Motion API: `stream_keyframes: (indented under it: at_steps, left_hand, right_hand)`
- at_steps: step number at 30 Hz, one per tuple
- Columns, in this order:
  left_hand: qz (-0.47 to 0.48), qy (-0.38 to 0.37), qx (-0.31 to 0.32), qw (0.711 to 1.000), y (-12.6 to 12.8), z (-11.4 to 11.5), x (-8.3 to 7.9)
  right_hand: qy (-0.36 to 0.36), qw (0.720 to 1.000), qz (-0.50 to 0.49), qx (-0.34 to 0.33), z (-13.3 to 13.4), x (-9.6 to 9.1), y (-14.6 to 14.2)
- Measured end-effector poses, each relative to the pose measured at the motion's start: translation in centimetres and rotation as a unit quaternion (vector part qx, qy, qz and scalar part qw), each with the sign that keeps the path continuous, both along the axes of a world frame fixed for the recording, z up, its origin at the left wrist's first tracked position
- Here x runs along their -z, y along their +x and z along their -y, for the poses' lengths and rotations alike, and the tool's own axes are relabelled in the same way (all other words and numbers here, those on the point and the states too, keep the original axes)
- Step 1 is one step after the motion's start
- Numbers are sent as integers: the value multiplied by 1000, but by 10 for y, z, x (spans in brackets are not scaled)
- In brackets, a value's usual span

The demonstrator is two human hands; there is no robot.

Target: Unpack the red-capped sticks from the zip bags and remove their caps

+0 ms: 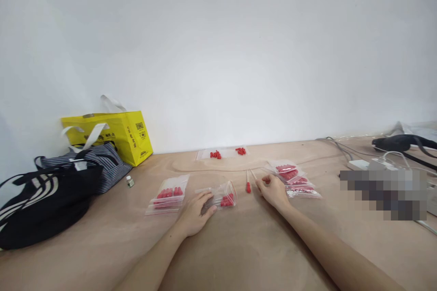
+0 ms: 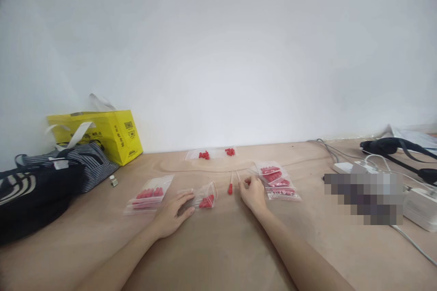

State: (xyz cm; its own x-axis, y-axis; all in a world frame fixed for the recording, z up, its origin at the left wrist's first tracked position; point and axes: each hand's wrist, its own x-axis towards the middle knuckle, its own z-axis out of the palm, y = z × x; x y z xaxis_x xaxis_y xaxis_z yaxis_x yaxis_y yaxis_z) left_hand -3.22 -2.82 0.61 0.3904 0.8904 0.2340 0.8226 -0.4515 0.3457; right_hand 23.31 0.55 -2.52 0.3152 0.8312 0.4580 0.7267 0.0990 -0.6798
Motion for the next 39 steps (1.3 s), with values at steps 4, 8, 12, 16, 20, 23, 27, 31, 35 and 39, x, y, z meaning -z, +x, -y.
stream_keyframes:
  at_steps: [4,8,12,16,20,23,27,31,35,39]
  left_hand:
    - [-2,-11,6,1000,2,-1,-1]
    - [6,-19,12,1000,7,-5,1]
    - [11,-22,19,1000,12,-10,1]
    - [9,-29,26,999,13,-13,-1]
    - [16,-37,17,999,13,-14,0]
    - [29,-37,5,999,13,-14,2]
    - [32,-30,5,999,14,-16,3]
    - [38,-19,13,999,13,-17,7]
    - [41,-13,14,999,13,-18,10]
    - [41,-17,15,999,13,-17,8]
  right_hand:
    - [31,999,9,-31,6,-4,-2]
    - [41,988,71,-132,15,-8,-18]
    - [20,968,117,-219,15,-11,-39]
    - [-27,957,111,-267,5,-16,-46]
    - [-40,926,155,-342,0,-24,-39]
    - [-39,910,182,-370,1,-29,-36]
    - [-56,912,154,-376,3,-32,-38]
    - [-70,916,141,-370,5,-33,-41]
    - [-73,902,207,-371,7,-33,-42]
    - [-61,894,263,-356,8,-31,-45]
